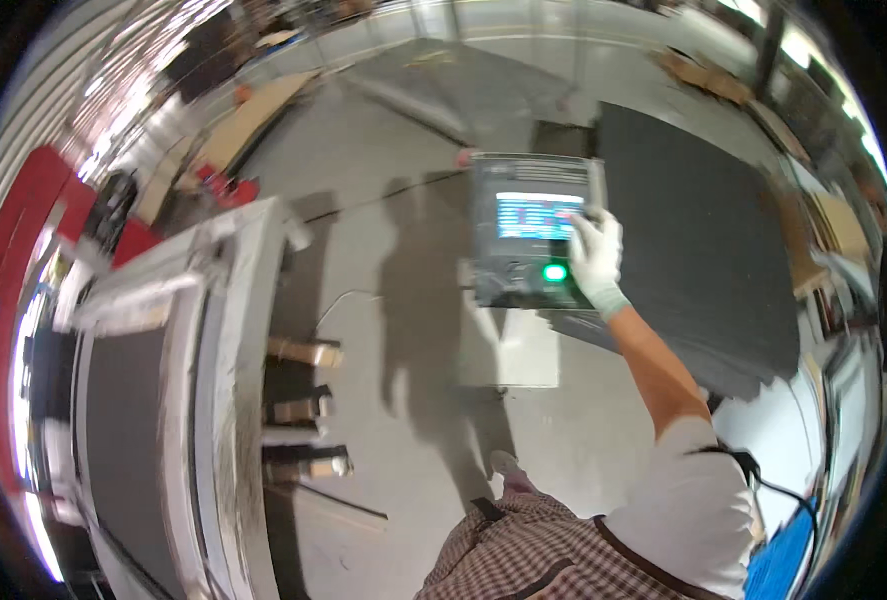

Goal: The worker is applying labels to foam boards and then using adhesive strips and a framing machine to process them.

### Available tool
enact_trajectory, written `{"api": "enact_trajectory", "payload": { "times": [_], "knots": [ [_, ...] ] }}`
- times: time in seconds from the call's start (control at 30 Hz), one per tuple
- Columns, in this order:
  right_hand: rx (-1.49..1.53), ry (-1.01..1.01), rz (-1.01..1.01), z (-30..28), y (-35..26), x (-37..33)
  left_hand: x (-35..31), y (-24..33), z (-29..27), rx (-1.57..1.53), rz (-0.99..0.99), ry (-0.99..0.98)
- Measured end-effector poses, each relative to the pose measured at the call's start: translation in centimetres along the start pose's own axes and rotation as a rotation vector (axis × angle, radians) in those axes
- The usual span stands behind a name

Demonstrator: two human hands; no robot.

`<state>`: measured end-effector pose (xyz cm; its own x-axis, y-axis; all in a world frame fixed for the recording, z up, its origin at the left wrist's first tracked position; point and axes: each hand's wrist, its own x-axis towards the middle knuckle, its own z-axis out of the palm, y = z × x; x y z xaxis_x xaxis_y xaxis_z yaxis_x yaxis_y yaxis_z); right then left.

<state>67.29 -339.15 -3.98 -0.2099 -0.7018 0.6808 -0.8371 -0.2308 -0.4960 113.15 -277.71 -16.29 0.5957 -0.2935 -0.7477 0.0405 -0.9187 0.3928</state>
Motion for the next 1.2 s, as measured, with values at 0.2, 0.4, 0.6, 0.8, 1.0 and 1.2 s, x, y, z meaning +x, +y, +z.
{"api": "enact_trajectory", "payload": {
  "times": [0.2,0.4,0.6,0.8,1.0,1.2],
  "knots": [
    [0.565,-0.497,-0.092,3.7,-15.7,-18.1,-5.2,-4.8,0.4,-0.319,0.042,-0.072],
    [1.017,-1.775,-1.182,-2.1,-34.1,-45.1,-8.8,-10.2,-1.8,-0.416,0.117,-0.019],
    [0.904,-1.928,-1.280,-4.5,-46.2,-55.0,-9.1,-37.8,4.4,-1.135,-0.234,0.395],
    [1.159,-1.409,-0.794,-5.1,-61.9,-58.1,-21.2,-69.2,12.1,-0.193,-0.488,0.425],
    [1.023,-0.914,-1.017,-0.8,-73.8,-63.4,-13.1,-69.6,10.7,-2.040,-0.449,0.742],
    [0.840,-0.936,-1.308,0.5,-79.0,-70.1,2.9,-58.4,6.9,-0.361,-0.102,0.284]
  ]
}}
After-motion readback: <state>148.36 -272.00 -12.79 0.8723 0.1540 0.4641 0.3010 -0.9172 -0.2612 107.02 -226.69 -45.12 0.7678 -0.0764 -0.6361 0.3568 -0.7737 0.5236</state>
